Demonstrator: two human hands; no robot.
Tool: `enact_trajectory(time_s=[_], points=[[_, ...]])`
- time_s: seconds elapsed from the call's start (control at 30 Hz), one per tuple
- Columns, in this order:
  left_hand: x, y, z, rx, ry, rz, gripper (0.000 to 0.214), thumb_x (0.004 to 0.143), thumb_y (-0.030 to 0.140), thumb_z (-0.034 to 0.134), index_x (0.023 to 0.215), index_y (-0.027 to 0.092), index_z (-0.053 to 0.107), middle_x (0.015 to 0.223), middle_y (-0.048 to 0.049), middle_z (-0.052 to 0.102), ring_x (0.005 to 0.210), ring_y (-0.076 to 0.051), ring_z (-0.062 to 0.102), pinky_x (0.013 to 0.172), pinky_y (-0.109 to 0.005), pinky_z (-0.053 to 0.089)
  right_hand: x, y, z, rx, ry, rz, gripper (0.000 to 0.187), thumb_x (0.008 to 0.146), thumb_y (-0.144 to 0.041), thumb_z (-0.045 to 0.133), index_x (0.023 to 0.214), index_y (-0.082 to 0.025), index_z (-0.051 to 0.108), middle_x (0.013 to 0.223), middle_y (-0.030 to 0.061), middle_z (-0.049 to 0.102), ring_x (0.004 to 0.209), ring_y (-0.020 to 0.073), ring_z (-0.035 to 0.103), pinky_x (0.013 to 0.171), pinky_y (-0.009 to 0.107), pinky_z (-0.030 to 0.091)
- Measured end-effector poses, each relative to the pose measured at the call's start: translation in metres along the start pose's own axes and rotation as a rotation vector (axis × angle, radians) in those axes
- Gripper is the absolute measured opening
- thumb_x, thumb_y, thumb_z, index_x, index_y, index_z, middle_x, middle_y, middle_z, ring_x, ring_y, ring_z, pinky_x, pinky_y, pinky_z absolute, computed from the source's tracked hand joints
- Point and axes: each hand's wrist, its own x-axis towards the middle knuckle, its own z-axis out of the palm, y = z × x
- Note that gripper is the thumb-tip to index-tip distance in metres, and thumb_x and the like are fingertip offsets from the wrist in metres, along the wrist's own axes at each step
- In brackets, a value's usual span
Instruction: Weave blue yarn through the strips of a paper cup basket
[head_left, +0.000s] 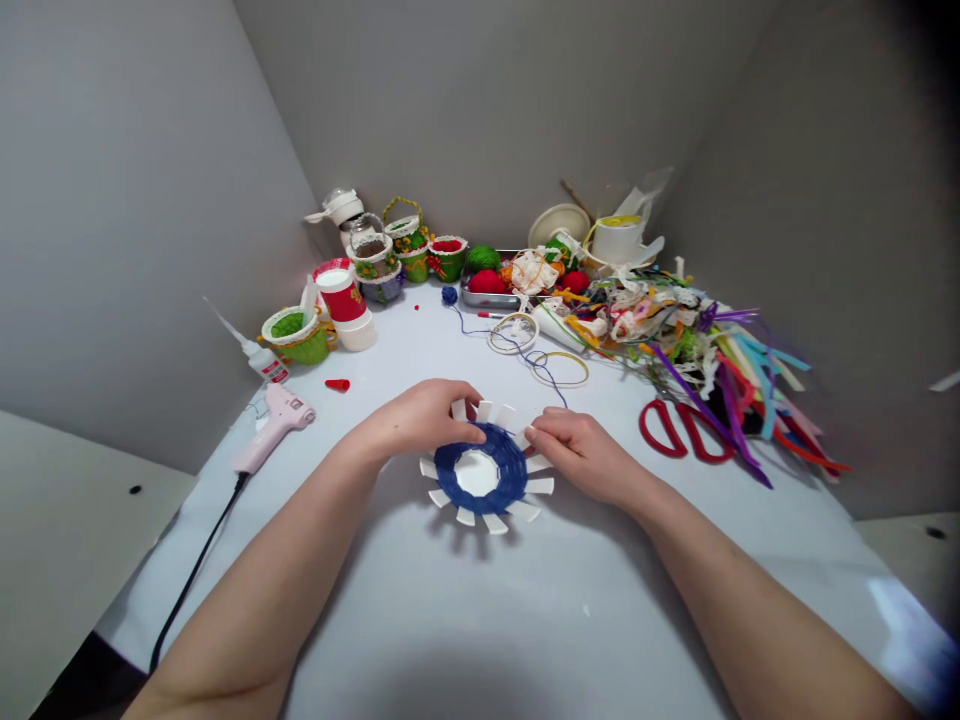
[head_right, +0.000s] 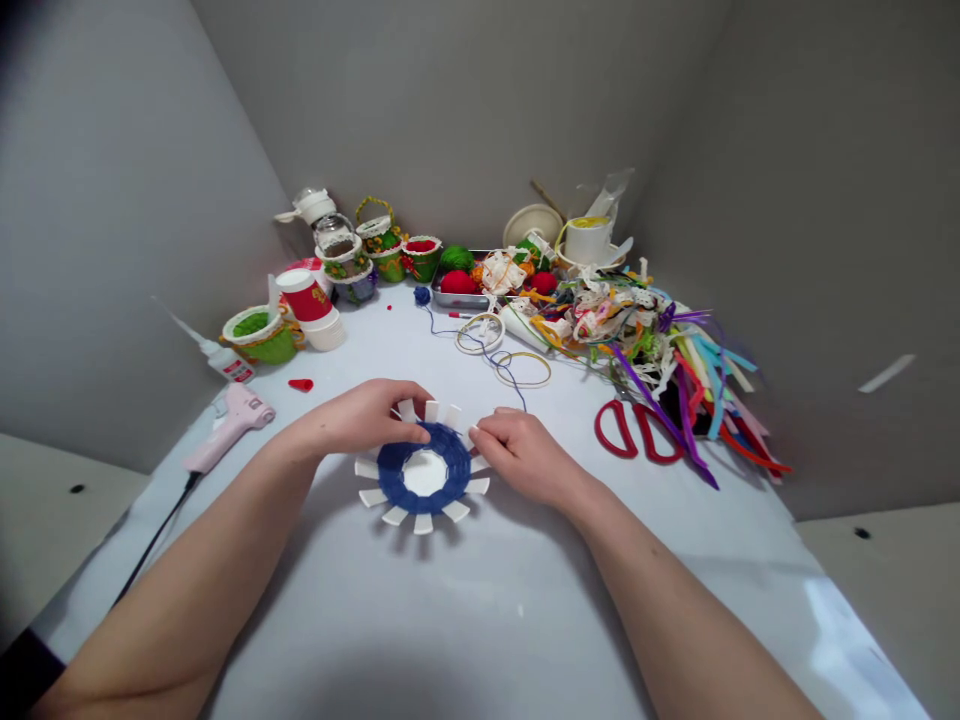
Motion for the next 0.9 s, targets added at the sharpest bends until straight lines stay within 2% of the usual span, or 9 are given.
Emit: enact_trajectory(time_s=[0.1,0.23,0.37,0.47,0.63,0.77,0.9], points=[[-0.003,0.008,0.005,0.097,0.024,0.12,0.028,0.07,0.033,0.063,0.095,0.021,0.067,0.088,-0.0017,0.067,0.078,-0.016,0.058,0.067,-0.024,0.04,0.0,-0.005,-0.001,-0.077,-0.04,-0.082,0.036,0.094,-0.025,0.039,0.067,-0.017,0.063,0.061,0.0023,0.055,0.067,0.0153,0.049,0.065,0.028,0.035],[-0.003,0.014,0.013,0.177,0.047,0.179,0.015,0.072,0.03,0.062,0.082,0.02,0.067,0.08,-0.0025,0.067,0.074,-0.017,0.057,0.064,-0.024,0.037,-0.003,-0.011,-0.002,-0.148,-0.075,-0.145,0.036,0.095,-0.024,0.037,0.07,-0.017,0.063,0.06,0.002,0.055,0.066,0.0157,0.047,0.068,0.03,0.034],[-0.001,0.013,0.014,0.147,0.035,0.163,0.015,0.074,0.031,0.06,0.075,0.019,0.068,0.074,-0.002,0.067,0.069,-0.015,0.056,0.062,-0.024,0.035,-0.004,-0.013,-0.003,-0.147,-0.076,-0.145,0.037,0.095,-0.027,0.037,0.07,-0.017,0.063,0.06,0.0021,0.055,0.065,0.0155,0.047,0.068,0.03,0.035],[0.001,0.01,0.013,0.098,0.041,0.147,0.017,0.076,0.033,0.059,0.076,0.019,0.069,0.073,-0.0009,0.067,0.067,-0.014,0.055,0.06,-0.024,0.034,-0.003,-0.011,-0.005,-0.101,-0.054,-0.078,0.039,0.096,-0.033,0.037,0.07,-0.017,0.061,0.064,0.0027,0.057,0.066,0.0151,0.05,0.065,0.028,0.036],[0.004,0.005,0.01,0.078,0.092,0.071,0.019,0.075,0.035,0.058,0.075,0.019,0.069,0.073,-0.0002,0.066,0.067,-0.014,0.054,0.06,-0.024,0.034,-0.003,-0.003,-0.014,-0.031,-0.024,0.032,0.039,0.095,-0.04,0.036,0.084,-0.017,0.065,0.078,0.0045,0.064,0.071,0.0157,0.054,0.064,0.027,0.038],[0.006,0.003,0.009,0.079,0.142,0.001,0.019,0.073,0.034,0.058,0.072,0.019,0.068,0.071,-0.0006,0.065,0.066,-0.014,0.053,0.059,-0.024,0.034,-0.006,-0.001,-0.02,-0.021,0.042,0.072,0.038,0.092,-0.043,0.041,0.078,-0.017,0.064,0.07,0.0018,0.061,0.065,0.0142,0.052,0.06,0.025,0.038],[0.008,0.002,0.011,0.055,0.15,-0.031,0.018,0.072,0.034,0.059,0.069,0.018,0.067,0.067,0.0,0.063,0.062,-0.013,0.051,0.058,-0.025,0.034,-0.008,-0.005,-0.022,-0.015,0.129,0.048,0.029,0.089,-0.038,0.049,0.075,-0.017,0.063,0.069,0.0017,0.062,0.064,0.0132,0.052,0.058,0.024,0.038]])
